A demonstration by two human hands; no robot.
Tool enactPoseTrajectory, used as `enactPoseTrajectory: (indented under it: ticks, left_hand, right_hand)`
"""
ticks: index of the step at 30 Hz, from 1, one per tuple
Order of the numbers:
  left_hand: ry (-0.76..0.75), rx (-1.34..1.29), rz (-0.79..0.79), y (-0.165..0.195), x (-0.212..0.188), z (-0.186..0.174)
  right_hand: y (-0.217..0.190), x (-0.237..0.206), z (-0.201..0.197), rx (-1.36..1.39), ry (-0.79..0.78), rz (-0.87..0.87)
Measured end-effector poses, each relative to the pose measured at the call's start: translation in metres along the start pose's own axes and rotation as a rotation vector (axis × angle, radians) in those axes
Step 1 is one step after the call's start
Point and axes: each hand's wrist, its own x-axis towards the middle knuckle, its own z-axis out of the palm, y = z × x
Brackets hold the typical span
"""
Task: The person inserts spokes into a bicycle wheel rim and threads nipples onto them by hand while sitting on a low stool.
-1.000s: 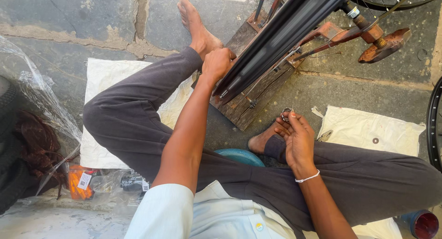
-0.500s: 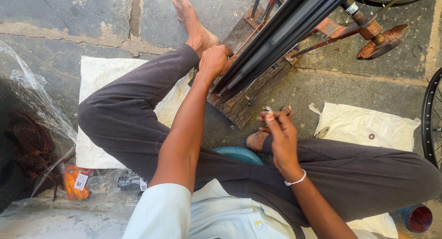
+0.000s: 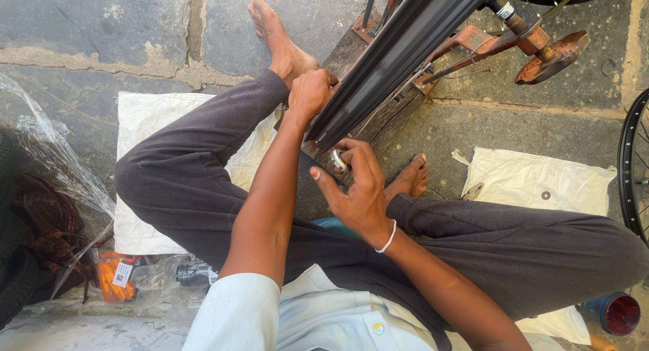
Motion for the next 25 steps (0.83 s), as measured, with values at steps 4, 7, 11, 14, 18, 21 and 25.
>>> enactPoseTrajectory:
  ticks: [4, 7, 11, 14, 18, 21, 25]
  left_hand:
    - [-0.011, 0.008, -0.011, 0.003, -0.001, -0.003]
    - [0.000, 0.008, 0.006, 0.005, -0.001, -0.006]
    - [-0.005, 0.017, 0.001, 0.008, -0.002, -0.007]
    - [-0.003, 0.021, 0.009, 0.010, -0.001, -0.009]
    - [-0.009, -0.001, -0.006, 0.013, -0.003, -0.012]
    - [-0.011, 0.015, 0.002, 0.012, -0.003, -0.011]
    - [-0.015, -0.011, -0.004, 0.011, -0.002, -0.011]
  right_hand:
    - [0.010, 0.008, 0.007, -0.089, 0.064, -0.146]
    - [0.023, 0.015, 0.012, -0.146, 0.096, -0.256]
    - [0.036, 0.016, 0.017, -0.204, 0.106, -0.323]
    - [0.044, 0.016, 0.021, -0.201, 0.145, -0.395]
    - [0.056, 0.015, 0.025, -0.235, 0.130, -0.376]
    - [0.069, 0.012, 0.026, -0.244, 0.090, -0.331]
    - [0.081, 0.011, 0.028, -0.256, 0.081, -0.339]
